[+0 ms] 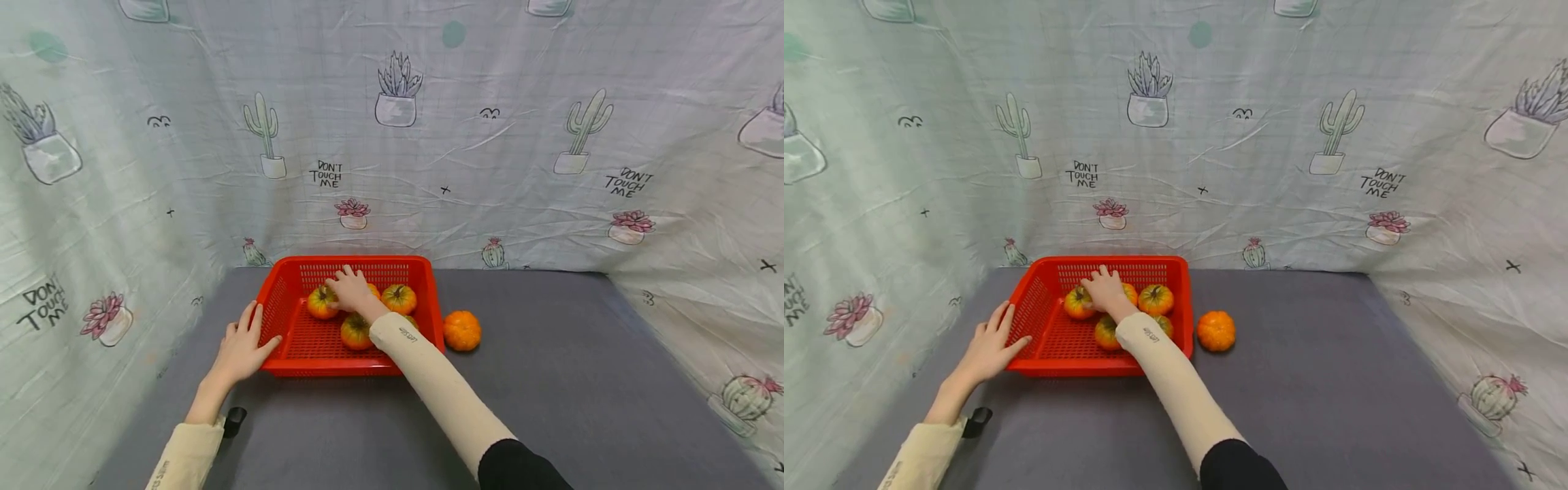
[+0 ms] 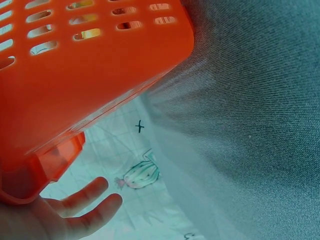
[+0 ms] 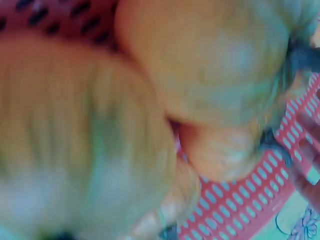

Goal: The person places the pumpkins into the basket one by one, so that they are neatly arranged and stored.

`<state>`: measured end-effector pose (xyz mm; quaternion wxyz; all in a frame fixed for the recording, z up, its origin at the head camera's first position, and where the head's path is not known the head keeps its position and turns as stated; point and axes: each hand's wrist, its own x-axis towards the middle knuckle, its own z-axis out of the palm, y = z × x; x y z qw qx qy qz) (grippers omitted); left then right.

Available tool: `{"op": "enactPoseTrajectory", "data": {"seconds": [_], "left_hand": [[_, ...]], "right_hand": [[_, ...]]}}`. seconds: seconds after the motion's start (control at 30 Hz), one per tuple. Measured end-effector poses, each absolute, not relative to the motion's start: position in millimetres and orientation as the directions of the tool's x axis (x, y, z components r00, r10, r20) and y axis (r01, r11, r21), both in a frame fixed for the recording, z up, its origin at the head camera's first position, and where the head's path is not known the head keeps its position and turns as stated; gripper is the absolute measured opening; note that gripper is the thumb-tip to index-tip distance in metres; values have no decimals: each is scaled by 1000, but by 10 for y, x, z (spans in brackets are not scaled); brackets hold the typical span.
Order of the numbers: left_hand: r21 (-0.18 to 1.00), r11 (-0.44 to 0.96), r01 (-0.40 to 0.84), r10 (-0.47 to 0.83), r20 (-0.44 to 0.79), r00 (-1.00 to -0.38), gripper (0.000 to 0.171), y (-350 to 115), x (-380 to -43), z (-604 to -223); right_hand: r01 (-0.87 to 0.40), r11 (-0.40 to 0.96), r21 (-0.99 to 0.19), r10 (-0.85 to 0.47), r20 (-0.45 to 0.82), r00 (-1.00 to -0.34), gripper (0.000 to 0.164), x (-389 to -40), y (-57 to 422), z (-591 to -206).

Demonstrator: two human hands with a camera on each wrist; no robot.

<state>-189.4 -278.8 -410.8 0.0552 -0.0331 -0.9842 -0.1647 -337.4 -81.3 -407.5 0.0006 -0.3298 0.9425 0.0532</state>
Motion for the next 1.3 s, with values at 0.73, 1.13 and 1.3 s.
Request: {"op": "enactPoseTrajectory", "data": {"seconds": [0.73, 1.13, 1.3], "left_hand": [[331, 939, 97, 63, 110, -992, 77, -2731, -1910, -4115], [328, 939, 106, 69, 122, -990, 77, -2766, -1899, -4121], [331, 938, 99, 60, 125, -990, 77, -2761, -1879, -4112]], "right_hand": [[-816, 571, -97, -776, 262, -574, 23, -3166, -34, -3220], [-854, 520, -27, -777, 400, -486, 19, -2842, 408, -3104], [-871, 491, 0, -767, 475, -432, 16, -2758, 603, -3175]]}}
